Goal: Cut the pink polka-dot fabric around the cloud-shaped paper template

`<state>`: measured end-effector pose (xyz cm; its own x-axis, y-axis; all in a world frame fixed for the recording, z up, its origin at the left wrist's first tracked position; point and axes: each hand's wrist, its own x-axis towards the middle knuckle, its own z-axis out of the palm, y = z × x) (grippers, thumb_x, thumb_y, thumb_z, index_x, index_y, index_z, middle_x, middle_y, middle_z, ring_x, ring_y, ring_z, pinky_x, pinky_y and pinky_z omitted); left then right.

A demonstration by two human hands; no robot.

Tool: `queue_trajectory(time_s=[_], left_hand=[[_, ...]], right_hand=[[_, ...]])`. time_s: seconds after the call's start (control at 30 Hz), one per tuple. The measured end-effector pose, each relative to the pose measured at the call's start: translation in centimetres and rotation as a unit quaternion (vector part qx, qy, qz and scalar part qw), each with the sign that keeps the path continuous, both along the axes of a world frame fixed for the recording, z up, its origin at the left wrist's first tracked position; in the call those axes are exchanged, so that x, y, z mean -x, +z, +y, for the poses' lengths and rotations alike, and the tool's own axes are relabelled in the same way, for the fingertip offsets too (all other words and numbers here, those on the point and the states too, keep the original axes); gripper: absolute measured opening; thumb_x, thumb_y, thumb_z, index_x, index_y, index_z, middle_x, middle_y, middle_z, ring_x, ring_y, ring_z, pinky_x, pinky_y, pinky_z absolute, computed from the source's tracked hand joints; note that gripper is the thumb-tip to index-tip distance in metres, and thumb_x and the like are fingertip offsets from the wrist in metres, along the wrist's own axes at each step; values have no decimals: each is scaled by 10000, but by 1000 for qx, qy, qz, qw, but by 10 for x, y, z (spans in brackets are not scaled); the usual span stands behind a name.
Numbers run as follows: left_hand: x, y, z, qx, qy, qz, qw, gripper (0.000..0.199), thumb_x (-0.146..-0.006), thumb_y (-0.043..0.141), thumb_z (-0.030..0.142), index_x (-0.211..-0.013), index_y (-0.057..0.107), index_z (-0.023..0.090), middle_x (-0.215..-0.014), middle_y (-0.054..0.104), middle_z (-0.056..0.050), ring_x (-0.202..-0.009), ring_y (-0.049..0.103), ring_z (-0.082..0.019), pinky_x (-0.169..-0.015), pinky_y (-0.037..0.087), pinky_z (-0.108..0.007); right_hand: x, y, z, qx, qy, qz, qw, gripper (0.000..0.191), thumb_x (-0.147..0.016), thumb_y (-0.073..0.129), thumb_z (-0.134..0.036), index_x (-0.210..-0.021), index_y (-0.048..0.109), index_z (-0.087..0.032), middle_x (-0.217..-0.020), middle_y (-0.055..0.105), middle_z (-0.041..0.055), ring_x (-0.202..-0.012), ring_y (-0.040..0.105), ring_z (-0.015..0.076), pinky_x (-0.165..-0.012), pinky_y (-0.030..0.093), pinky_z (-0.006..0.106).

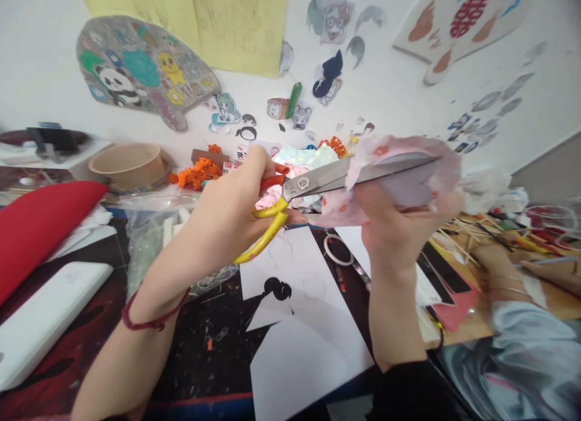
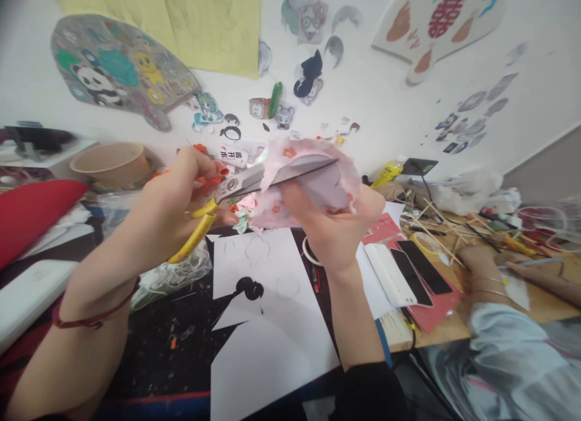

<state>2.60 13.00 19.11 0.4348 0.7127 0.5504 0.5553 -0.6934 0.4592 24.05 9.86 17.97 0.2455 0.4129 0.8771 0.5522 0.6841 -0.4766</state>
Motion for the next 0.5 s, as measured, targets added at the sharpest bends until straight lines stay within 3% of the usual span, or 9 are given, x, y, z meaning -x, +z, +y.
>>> queue_trajectory(time_s=[0.17,0.37,0.5], left_hand=[[1,0,-1,4,3,-6,1000,402,-819,668,472,-919,358,237,-961,576,-39,-770,554,-183,-693,449,-318],[-1,2,-1,9,-1,-18,1000,437,-804,688,522,-894,371,236,-878,557,-20,-730,548,-165,-669,428,-305],[-2,1,-1,26,2,-31,999,541,-738,757,579,-923,377,240,-899,566,-14,-808,591,-198,-695,431,-315]], right_hand=[[-3,7,4,-117,-37,20,992,242,-683,787,-375,-897,733,-474,-570,613,-19,-929,735,295,-663,558,410],[0,14,-4,-93,53,30,994,388,-710,797,-182,-959,750,-475,-834,758,-67,-729,713,197,-678,578,367],[1,14,-10,-75,49,29,996,376,-718,803,-172,-943,761,-471,-844,768,-67,-712,716,218,-647,585,389]])
